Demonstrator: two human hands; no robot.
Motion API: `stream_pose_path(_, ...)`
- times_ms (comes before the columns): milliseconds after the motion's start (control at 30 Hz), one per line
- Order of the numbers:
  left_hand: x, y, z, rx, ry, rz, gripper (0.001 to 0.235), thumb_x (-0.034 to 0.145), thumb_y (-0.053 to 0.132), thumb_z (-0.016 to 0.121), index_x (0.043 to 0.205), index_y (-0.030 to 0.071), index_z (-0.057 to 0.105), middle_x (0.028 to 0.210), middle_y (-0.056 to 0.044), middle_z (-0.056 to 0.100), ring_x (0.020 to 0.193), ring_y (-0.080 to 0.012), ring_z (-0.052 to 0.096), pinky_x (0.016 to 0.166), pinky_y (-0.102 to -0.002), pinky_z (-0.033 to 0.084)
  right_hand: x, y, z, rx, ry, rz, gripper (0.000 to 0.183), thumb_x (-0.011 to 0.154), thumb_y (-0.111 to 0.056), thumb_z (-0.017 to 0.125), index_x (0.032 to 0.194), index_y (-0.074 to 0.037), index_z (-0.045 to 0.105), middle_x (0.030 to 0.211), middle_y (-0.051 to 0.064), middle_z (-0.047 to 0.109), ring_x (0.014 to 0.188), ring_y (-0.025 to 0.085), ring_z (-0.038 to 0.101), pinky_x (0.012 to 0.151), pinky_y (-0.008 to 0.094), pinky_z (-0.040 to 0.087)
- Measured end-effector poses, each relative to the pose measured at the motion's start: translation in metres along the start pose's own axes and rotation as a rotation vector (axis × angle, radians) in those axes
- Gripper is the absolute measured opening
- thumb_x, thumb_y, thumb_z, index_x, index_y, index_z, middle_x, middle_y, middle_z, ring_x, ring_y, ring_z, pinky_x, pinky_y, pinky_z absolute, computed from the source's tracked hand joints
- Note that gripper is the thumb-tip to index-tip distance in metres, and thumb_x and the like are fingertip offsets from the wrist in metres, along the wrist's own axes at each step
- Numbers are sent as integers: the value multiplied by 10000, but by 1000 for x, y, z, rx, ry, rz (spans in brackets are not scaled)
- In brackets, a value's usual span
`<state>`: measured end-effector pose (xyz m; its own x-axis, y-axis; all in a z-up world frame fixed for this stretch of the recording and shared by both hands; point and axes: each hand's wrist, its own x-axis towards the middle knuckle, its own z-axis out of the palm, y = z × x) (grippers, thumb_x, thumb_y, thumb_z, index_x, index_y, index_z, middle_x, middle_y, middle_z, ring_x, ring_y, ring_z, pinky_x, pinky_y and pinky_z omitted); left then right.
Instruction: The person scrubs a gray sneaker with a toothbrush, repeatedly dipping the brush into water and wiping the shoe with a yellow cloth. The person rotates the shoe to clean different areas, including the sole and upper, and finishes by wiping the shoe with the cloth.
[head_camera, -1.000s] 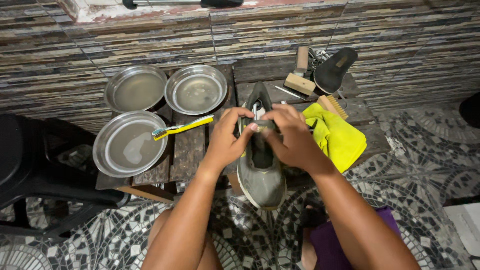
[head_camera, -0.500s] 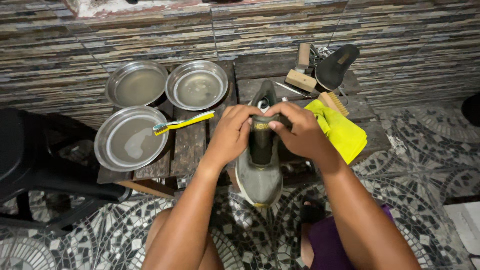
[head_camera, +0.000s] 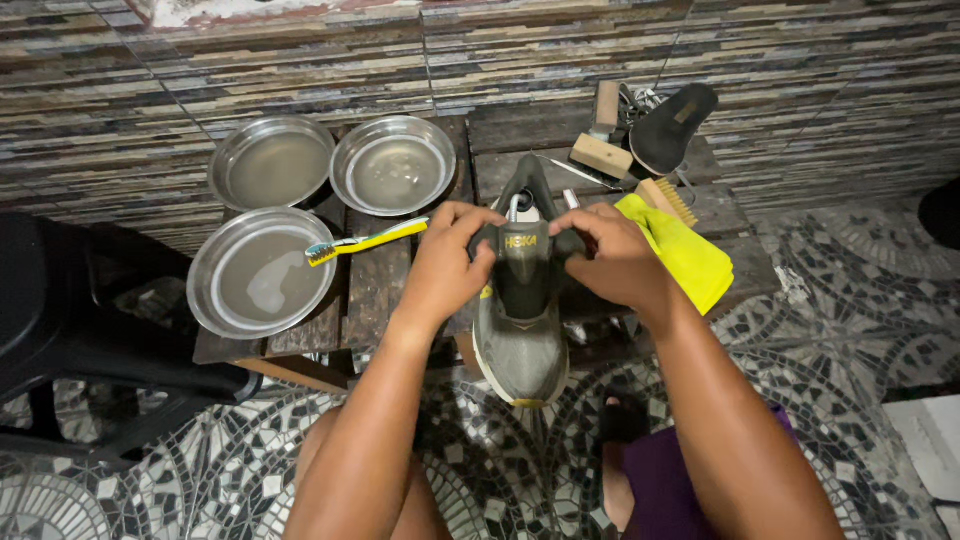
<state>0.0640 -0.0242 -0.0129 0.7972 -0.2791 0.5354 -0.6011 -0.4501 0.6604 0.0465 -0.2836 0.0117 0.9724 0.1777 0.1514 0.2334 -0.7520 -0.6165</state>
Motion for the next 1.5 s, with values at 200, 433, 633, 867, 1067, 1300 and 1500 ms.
stream_pose_path(200, 5, -10, 10, -11, -32, 11, 231, 868, 15, 602, 1066, 117, 665, 1233, -206, 612, 1110, -505, 659, 972, -530, 537, 11, 30, 22, 149, -48, 73, 341, 794, -150, 632, 1109, -202, 752, 1214, 112, 680, 1245, 331, 625, 1056, 465, 488)
stream_pose_path(433, 2, -2, 0, -200, -51, 5, 171, 925, -69, 556, 968, 66, 652, 1278, -221, 640, 1146, -508, 664, 994, -529, 526, 11, 30, 32, 322, -13, 77, 421, 786, -57, 615, 1162, -148, 778, 1239, 141, 640, 1285, 315, 580, 1082, 442, 471)
stream_pose_path(633, 1, -11, 3, -208, -65, 14, 166, 949, -4, 632, 1064, 75, 723, 1309, -223, 618, 1174, -482, 657, 1048, -552, 498, 4, 15, 21, 250, -15, 97, 242, 838, -141, 624, 1048, -124, 743, 1188, 138, 666, 1249, 332, 601, 1066, 461, 474)
stream_pose_path(867, 5, -26, 12, -360, -75, 45, 147, 1047, 120, 612, 916, 56, 634, 1325, -199, 598, 1198, -443, 619, 1089, -520, 438, 8, 12, 21, 299, 14, 102, 171, 863, -205, 643, 977, -158, 762, 1142, 88, 689, 1224, 272, 612, 1064, 446, 477)
stream_pose_path(1067, 5, -8, 4, -353, -95, 97, 209, 1065, 255, 650, 902, 125, 673, 1150, -74, 699, 1091, -320, 628, 1027, -427, 447, 3, 4, 15, 398, -28, 99, 199, 864, -120, 591, 956, -119, 767, 1104, 114, 701, 1159, 266, 622, 1052, 453, 484)
stream_pose_path(1300, 8, -10, -9, -221, -216, 201, 228, 827, 190, 788, 1014, 140, 668, 1047, -71, 693, 1001, -331, 579, 931, -445, 475, -10, -31, -4, 383, -125, 223, 286, 888, -149, 550, 990, -174, 816, 860, 137, 728, 883, 227, 667, 806, 417, 566)
stream_pose_path(1500, 5, -10, 3, -157, -233, 203, 412, 648, 66, 739, 1037, 68, 601, 1116, -170, 682, 1037, -441, 596, 919, -537, 493, 5, 29, 24, 397, -103, 264, 293, 880, -131, 570, 1053, -173, 803, 833, 123, 687, 776, 221, 664, 664, 347, 589)
